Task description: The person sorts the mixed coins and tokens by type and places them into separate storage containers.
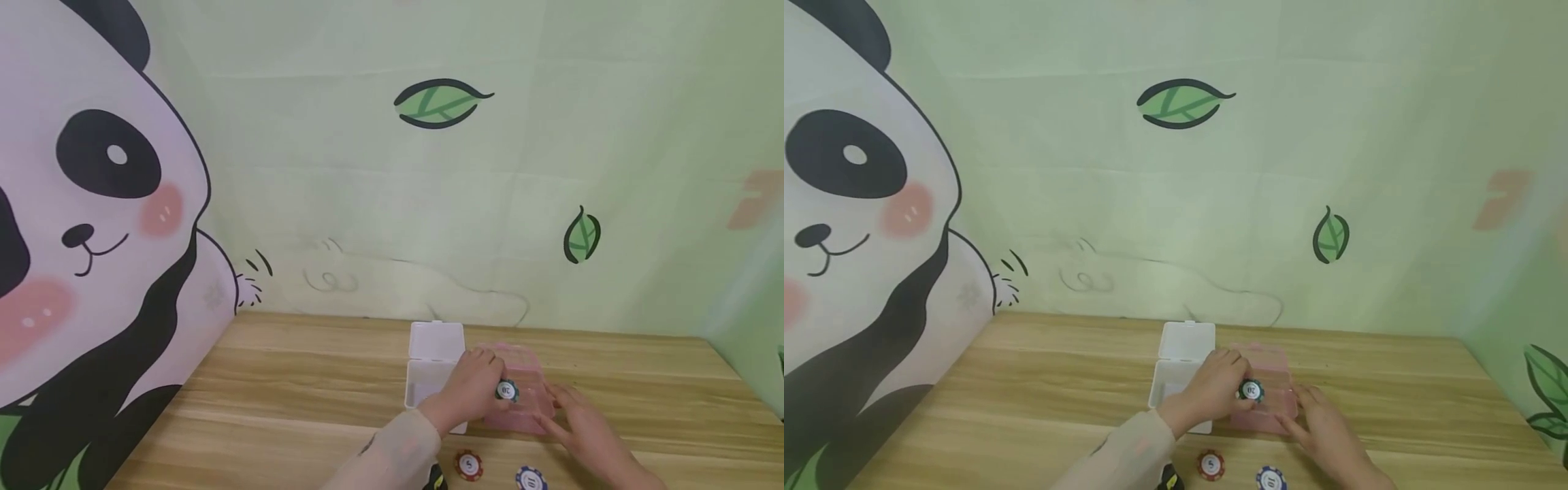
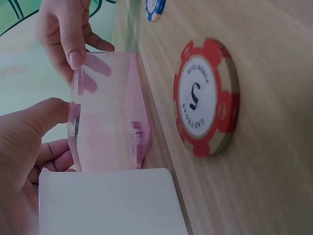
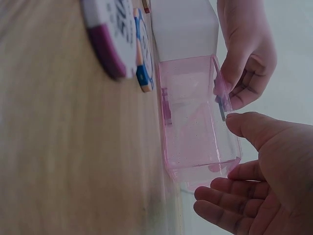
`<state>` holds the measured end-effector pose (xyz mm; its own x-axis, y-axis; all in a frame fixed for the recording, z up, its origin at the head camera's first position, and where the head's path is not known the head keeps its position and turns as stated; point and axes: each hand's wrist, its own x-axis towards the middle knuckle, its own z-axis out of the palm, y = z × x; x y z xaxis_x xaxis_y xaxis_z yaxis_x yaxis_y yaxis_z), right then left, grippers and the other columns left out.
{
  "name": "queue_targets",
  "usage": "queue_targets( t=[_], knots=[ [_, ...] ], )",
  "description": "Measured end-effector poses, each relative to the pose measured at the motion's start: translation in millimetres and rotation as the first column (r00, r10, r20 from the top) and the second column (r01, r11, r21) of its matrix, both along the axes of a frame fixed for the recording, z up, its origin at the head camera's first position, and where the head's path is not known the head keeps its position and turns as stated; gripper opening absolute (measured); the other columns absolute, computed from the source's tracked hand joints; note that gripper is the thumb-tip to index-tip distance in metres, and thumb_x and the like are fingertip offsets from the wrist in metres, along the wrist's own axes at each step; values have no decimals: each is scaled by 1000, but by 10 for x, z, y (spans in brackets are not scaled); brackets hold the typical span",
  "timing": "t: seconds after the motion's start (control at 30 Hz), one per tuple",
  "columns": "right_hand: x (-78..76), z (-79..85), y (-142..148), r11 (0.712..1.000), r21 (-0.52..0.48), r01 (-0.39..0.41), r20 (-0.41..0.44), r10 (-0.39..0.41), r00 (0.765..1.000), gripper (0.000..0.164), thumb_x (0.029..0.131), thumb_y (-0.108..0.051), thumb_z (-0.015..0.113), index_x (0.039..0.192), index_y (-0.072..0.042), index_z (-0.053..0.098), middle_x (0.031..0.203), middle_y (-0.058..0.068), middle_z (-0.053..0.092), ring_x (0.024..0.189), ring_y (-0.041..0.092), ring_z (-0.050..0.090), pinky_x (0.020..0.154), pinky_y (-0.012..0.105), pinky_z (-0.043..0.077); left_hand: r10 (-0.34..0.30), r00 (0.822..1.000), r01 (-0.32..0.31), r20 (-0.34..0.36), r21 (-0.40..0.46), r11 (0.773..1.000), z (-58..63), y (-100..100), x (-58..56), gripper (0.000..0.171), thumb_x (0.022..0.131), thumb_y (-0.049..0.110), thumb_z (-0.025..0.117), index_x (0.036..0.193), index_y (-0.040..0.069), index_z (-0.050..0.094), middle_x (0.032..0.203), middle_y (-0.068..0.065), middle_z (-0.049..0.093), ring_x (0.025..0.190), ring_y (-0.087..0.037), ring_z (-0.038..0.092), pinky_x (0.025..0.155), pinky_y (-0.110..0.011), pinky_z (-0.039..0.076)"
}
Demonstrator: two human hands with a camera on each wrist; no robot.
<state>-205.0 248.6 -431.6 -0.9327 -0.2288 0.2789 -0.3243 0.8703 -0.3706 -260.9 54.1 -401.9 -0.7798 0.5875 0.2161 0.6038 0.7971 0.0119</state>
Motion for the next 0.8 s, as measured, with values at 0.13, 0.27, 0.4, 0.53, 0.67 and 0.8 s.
queue_targets(
  t=[0.13, 0.27, 0.4, 0.53, 0.67, 0.8],
  knots=[
    [3, 10, -8, 1000, 6, 3, 19, -3, 1000, 59, 88, -32, 68, 127, 10, 53, 119, 26, 61, 99, 36, 65, 88, 54, 51, -2, 1000, 2, 5, -10, 1000, -24, 23, -31, 38, 78, 53, 73, 88, 20, 58, 88, 10, 54, 89, -6, 46, 77, -19, 36],
    [13, 33, -25, 1000, -2, 9, 41, -9, 999, 58, 88, -31, 67, 127, 9, 53, 120, 27, 60, 100, 36, 65, 88, 54, 51, -11, 1000, 11, 17, -11, 1000, -41, 35, -49, 38, 78, 53, 73, 88, 19, 58, 88, 11, 54, 89, -6, 46, 79, -19, 36],
    [18, 40, -31, 1000, -8, 12, 60, -11, 998, 58, 88, -30, 67, 129, 9, 52, 121, 27, 60, 101, 37, 64, 88, 54, 51, -25, 1000, 25, 11, -10, 1000, -47, 40, -64, 36, 78, 51, 74, 89, 19, 59, 88, 10, 56, 90, -7, 48, 82, -20, 38],
    [7, 21, -27, 1000, -2, 5, 51, -5, 999, 60, 89, -32, 67, 128, 10, 52, 120, 26, 61, 101, 36, 64, 89, 55, 51, -41, 999, 41, -4, -13, 999, -63, 44, -81, 35, 78, 50, 74, 91, 20, 60, 89, 10, 57, 93, -7, 50, 87, -21, 38],
    [11, 4, -16, 1000, 0, 4, 16, -4, 1000, 59, 88, -30, 69, 128, 10, 53, 120, 26, 61, 101, 36, 64, 90, 55, 50, -51, 999, 51, -8, -26, 998, -68, 48, -89, 35, 79, 50, 73, 95, 21, 61, 93, 10, 59, 96, -8, 51, 88, -22, 39],
    [10, -2, -5, 1000, 3, 7, 10, -7, 1000, 58, 88, -30, 69, 127, 10, 53, 120, 26, 61, 101, 36, 64, 89, 55, 51, -55, 998, 55, 11, -32, 998, -66, 58, -93, 35, 81, 50, 71, 98, 21, 61, 98, 10, 60, 100, -9, 51, 91, -23, 39]
  ],
)
